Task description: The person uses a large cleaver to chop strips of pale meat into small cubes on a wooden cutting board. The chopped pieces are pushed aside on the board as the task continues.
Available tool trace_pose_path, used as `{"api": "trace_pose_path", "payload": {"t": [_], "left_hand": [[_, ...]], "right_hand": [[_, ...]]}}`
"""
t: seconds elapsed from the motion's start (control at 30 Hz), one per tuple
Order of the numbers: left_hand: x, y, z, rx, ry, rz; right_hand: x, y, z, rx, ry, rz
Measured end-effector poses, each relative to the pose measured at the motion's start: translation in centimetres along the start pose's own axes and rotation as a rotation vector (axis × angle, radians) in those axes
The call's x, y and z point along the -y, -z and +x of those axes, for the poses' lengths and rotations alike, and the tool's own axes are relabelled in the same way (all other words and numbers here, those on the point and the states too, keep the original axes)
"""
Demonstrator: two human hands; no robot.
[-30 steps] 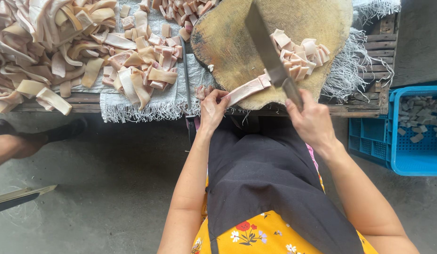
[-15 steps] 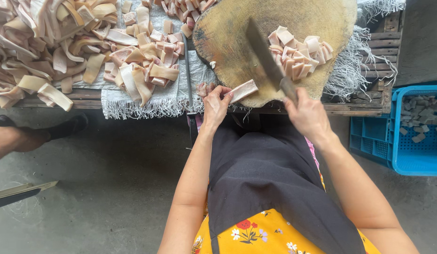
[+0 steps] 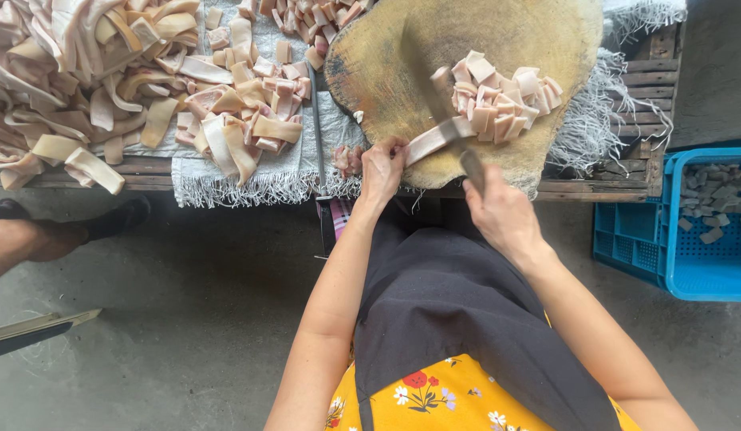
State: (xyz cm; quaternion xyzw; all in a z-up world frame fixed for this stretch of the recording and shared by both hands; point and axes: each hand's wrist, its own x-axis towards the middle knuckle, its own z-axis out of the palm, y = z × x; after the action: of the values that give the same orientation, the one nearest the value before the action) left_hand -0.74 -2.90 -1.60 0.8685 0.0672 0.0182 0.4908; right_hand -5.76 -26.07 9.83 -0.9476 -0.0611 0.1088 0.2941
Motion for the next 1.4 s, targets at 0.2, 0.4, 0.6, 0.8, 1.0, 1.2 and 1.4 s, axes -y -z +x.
{"api": "trace_pose_path", "payload": {"t": [0.2, 0.4, 0.6, 0.8, 1.0, 1.2, 1.4], "left_hand": [[0.4, 0.4, -0.6, 0.010, -0.060, 0.005], [-0.7, -0.8, 0.2, 0.023, 0.071, -0.022], [-1.1, -0.6, 0.3, -0.017, 0.037, -0.034], [-0.4, -1.8, 0.3, -0.040, -0.042, -0.073], [0.0, -2.1, 0.7, -0.020, 0.039, -0.097], [0.3, -2.2, 0.4, -0.103, -0.123, 0.060], [0.2, -1.4, 0.2, -0.016, 0.160, -0.246]], "right_hand": [[-1.3, 1.0, 0.1, -0.025, 0.009, 0.066], [1.4, 4.0, -1.0, -0.186, 0.033, 0.219], [0.2, -0.8, -0.1, 0.067, -0.042, -0.056], [1.2, 2.8, -0.7, -0.077, -0.017, 0.204], [2.0, 1.5, -0.9, -0.120, 0.071, 0.264], [0.1, -0.8, 0.5, 0.094, -0.032, 0.009], [1.4, 1.8, -0.8, -0.084, 0.019, 0.236]]}}
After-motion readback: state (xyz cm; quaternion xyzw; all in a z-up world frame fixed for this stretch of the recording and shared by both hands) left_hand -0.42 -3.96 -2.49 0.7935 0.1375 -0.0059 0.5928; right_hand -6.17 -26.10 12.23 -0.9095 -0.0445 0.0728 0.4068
